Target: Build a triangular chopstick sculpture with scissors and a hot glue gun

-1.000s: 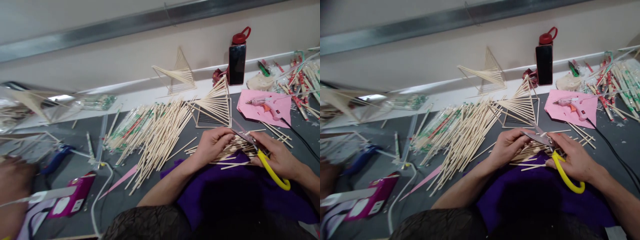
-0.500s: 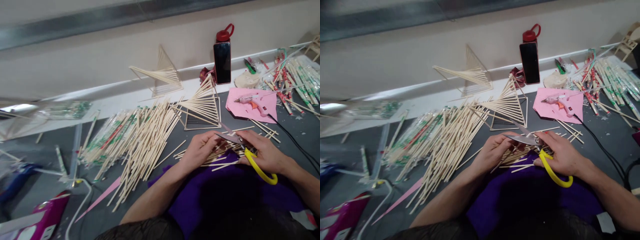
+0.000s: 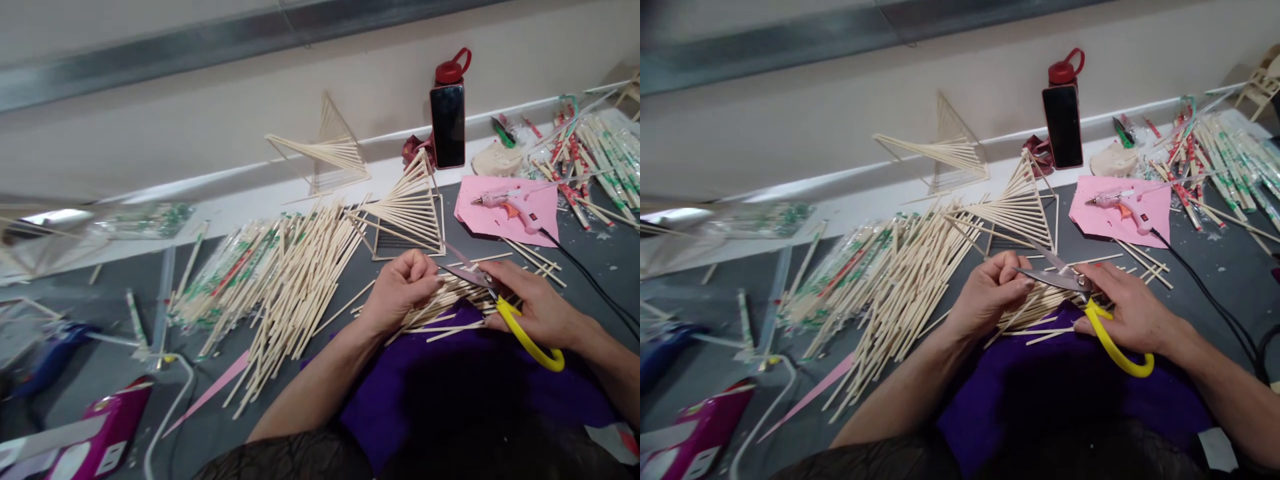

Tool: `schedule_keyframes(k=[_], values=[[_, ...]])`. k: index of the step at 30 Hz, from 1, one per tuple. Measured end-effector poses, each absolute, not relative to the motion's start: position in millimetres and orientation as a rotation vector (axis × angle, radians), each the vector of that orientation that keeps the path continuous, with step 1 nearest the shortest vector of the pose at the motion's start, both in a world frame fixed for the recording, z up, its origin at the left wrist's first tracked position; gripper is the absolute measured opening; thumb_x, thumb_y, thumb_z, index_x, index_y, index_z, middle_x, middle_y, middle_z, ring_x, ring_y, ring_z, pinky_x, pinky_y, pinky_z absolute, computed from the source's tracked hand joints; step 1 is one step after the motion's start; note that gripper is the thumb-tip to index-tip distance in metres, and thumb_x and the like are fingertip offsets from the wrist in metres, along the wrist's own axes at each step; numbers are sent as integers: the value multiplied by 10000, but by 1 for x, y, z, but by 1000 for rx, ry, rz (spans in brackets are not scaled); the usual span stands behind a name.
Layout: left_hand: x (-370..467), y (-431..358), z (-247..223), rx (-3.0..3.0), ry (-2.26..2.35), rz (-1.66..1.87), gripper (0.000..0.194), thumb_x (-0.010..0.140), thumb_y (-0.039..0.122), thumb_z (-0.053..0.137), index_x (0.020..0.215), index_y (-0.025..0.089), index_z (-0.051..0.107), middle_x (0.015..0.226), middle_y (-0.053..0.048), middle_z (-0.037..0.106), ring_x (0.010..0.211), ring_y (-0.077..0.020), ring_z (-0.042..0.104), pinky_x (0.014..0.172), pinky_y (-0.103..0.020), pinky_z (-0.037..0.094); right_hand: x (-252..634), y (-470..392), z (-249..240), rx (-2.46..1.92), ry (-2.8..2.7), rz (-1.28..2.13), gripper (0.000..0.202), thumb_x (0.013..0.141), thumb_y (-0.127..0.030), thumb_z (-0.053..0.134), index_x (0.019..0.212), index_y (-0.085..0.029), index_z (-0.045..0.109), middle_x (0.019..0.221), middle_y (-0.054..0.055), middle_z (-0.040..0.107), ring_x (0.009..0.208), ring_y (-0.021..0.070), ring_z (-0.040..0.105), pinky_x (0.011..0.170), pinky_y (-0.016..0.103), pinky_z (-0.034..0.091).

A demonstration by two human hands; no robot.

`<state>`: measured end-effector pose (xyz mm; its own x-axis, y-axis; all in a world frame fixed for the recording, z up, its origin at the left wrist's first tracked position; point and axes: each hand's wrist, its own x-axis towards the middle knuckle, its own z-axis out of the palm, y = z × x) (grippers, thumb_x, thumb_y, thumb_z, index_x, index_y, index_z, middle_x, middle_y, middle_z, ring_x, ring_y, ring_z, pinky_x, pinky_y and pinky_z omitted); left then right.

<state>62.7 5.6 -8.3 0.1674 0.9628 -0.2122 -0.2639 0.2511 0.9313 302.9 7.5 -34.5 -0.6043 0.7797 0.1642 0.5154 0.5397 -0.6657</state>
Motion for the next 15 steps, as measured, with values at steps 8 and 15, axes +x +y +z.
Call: schedule_keyframes(k=[8,15], values=[[63,5,-6,1001,1150,1051,372,673,290,747,656,196,387,555,97,424,437,-23,312,433,-158,270,299,7,-30,-1086,-2307,810,618,842,-448,668,1391,-239,477,1164,127,663,965,264,653,833,428,535],[67,-2,-11,1479,1283,950,146,707,250,720,814,163,670,696,10,657,595,-99,552,570,-205,441,294,5,-30,-1109,-2295,801,644,830,-448,677,1386,-196,474,1180,149,638,1010,283,642,868,454,528]])
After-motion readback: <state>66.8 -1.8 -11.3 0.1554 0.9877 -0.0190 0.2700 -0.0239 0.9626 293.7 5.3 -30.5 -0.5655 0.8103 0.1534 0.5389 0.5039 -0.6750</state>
